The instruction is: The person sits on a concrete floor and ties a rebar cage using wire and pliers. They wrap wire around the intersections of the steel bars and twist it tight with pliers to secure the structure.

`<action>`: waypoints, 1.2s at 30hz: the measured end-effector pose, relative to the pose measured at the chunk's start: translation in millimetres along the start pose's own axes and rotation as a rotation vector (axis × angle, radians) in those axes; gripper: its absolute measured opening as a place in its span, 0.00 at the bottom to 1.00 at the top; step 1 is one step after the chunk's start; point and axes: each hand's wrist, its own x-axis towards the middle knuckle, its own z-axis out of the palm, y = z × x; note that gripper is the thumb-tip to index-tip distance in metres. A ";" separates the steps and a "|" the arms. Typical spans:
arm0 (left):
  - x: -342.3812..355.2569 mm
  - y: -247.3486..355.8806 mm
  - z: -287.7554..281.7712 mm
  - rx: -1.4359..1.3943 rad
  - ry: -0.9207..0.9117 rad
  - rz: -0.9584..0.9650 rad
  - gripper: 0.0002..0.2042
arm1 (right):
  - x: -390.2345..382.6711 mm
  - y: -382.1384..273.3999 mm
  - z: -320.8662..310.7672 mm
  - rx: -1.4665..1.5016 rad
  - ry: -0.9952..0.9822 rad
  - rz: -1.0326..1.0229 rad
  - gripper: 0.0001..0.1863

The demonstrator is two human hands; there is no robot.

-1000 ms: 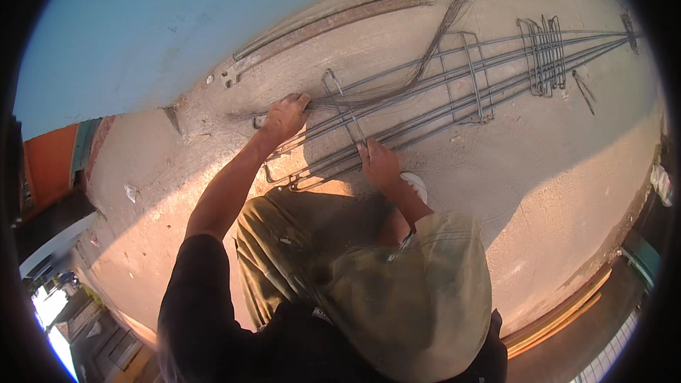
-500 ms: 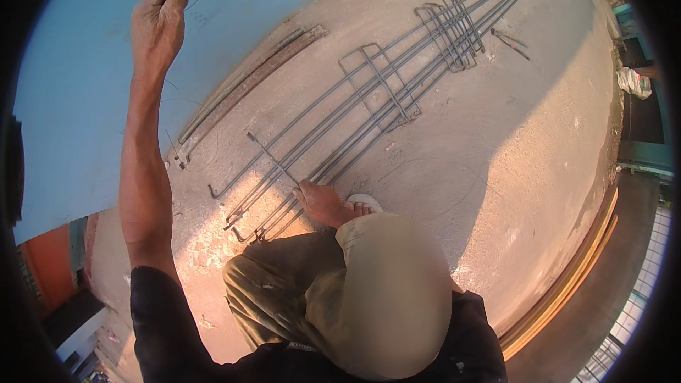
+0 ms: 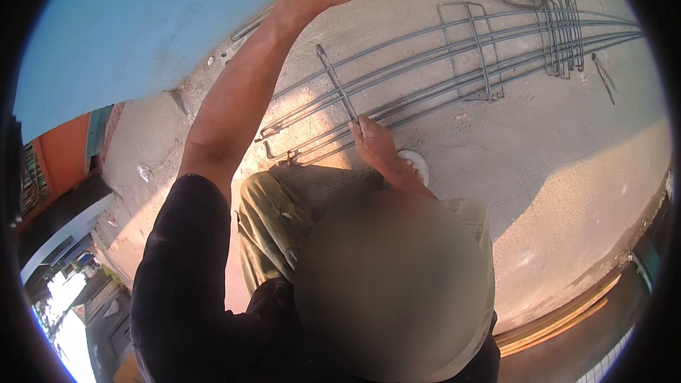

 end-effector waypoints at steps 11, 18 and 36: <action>-321.8 71.5 -25.2 -0.042 0.106 -1.036 0.16 | 17.0 -29.6 -22.4 0.050 -0.163 -0.004 0.15; -353.1 -53.5 -84.1 0.267 -0.129 -1.513 0.23 | 20.9 -41.7 -2.7 -0.052 -0.038 -0.048 0.12; -400.7 -42.3 -80.8 -0.565 0.238 -1.051 0.05 | 48.2 -58.1 -44.3 -0.186 -0.302 0.162 0.24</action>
